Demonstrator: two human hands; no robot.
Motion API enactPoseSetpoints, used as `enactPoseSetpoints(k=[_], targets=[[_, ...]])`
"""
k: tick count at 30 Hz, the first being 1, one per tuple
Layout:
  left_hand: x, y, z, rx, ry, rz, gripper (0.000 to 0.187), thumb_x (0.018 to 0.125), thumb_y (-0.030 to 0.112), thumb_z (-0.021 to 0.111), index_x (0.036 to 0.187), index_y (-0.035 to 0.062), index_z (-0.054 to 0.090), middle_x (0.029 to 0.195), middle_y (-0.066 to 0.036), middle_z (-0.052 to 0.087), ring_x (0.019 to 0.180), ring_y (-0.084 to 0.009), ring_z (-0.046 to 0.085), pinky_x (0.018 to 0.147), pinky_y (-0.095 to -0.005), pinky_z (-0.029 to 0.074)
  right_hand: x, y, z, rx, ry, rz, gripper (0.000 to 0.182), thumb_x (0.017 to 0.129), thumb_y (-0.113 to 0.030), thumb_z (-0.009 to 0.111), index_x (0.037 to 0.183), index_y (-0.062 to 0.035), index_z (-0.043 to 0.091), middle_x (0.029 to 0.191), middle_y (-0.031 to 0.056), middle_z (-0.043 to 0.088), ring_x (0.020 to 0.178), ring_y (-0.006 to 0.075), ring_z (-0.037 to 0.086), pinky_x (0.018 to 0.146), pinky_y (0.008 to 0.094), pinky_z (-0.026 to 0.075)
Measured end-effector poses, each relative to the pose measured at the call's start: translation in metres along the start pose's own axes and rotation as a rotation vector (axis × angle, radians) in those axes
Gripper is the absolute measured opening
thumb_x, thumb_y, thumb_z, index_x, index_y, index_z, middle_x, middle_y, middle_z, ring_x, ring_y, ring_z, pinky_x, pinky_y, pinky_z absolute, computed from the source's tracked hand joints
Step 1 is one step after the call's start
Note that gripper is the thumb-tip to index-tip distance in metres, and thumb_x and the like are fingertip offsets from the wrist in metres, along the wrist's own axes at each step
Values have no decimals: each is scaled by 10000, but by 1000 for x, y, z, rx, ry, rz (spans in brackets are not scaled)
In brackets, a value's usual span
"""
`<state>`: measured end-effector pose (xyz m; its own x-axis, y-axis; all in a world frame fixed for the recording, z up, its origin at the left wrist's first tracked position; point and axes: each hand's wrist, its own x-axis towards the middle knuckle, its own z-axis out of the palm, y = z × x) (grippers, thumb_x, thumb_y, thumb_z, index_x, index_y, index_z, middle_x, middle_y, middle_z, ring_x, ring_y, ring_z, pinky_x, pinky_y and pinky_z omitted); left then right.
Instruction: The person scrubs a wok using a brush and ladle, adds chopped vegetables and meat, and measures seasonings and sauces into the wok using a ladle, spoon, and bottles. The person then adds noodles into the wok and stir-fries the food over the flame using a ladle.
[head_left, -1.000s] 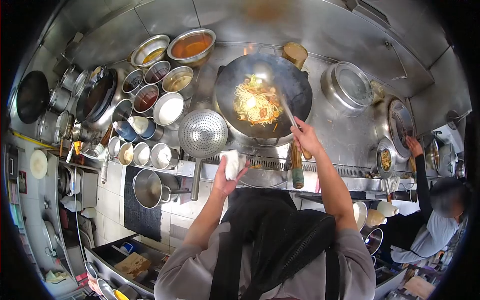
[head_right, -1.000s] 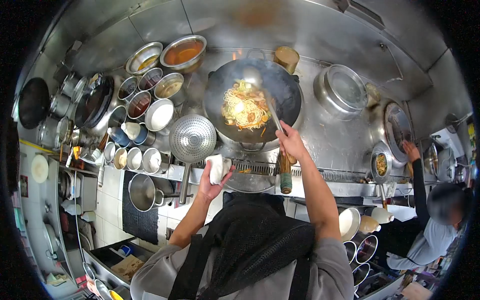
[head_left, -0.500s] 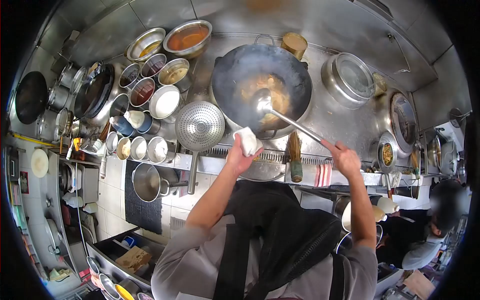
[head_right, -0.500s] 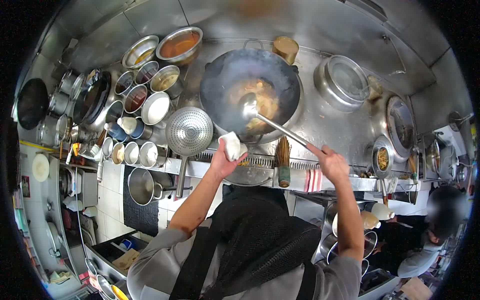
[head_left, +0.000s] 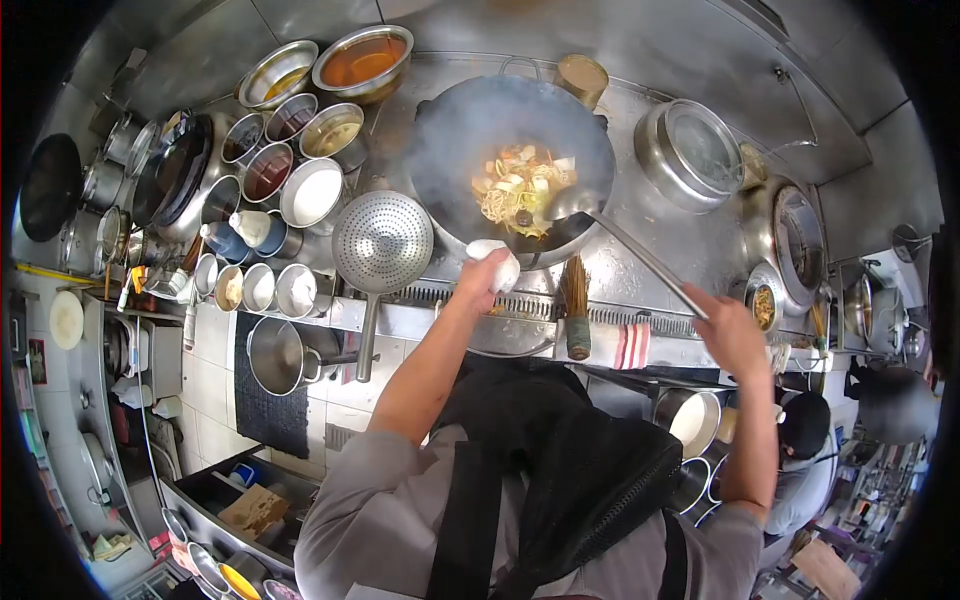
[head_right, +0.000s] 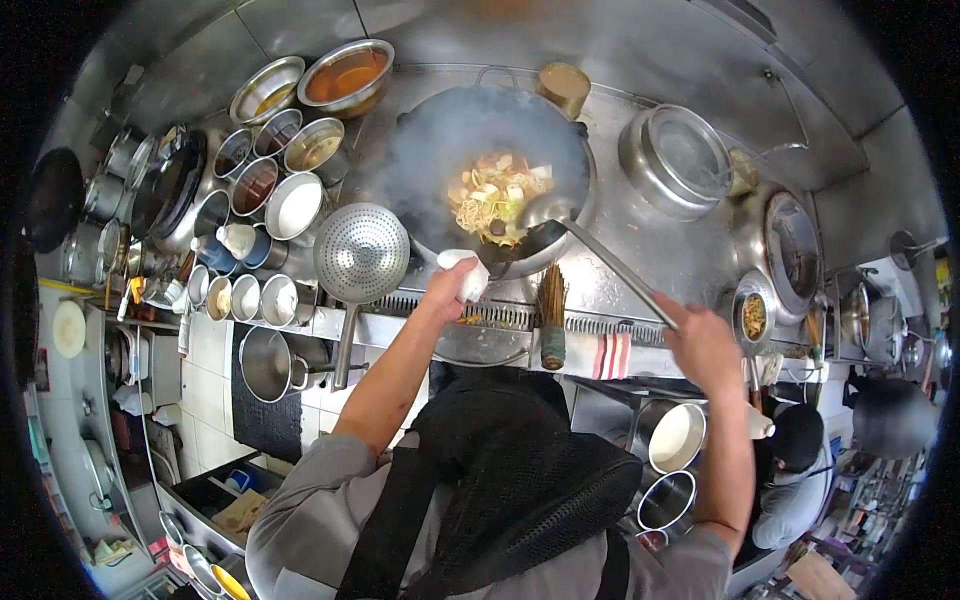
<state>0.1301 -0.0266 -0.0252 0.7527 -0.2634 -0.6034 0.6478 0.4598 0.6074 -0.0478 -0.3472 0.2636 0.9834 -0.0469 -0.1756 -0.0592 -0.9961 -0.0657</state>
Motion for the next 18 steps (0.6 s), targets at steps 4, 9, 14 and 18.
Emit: enactPoseSetpoints(k=[4, 9, 14, 18], targets=[[9, -4, 1, 82, 56, 82, 292, 838, 71, 707, 1114, -1, 643, 954, -114, 708, 768, -247, 713, 615, -386, 588, 54, 38, 164, 553, 208, -106, 537, 914, -125, 695, 1435, -105, 567, 1008, 280, 705, 916, 451, 698, 813, 485, 553], [16, -9, 3, 170, 133, 182, 276, 800, 13, 676, 1065, -61, 657, 952, -136, 711, 772, -257, 716, 639, -413, 589, 75, -53, 147, 807, 59, 304, 519, 992, -164, 608, 1483, -48, 484, 1050, 329, 689, 948, 457, 700, 856, 482, 544], [27, -12, -4, 306, 136, 236, 283, 785, 44, 686, 1039, -78, 669, 927, -145, 714, 748, -260, 710, 618, -400, 564, 130, -70, 206, 745, 313, 177, 566, 1024, -216, 551, 1535, -17, 409, 735, 196, 664, 598, 241, 659, 587, 423, 531], [14, -3, 3, 370, 150, 247, 312, 781, 60, 690, 1054, -88, 666, 943, -157, 713, 766, -262, 713, 627, -397, 560, 152, -105, 218, 830, 215, 22, 597, 1034, -212, 557, 1565, -20, 363, 655, 129, 628, 504, 199, 607, 491, 377, 509]])
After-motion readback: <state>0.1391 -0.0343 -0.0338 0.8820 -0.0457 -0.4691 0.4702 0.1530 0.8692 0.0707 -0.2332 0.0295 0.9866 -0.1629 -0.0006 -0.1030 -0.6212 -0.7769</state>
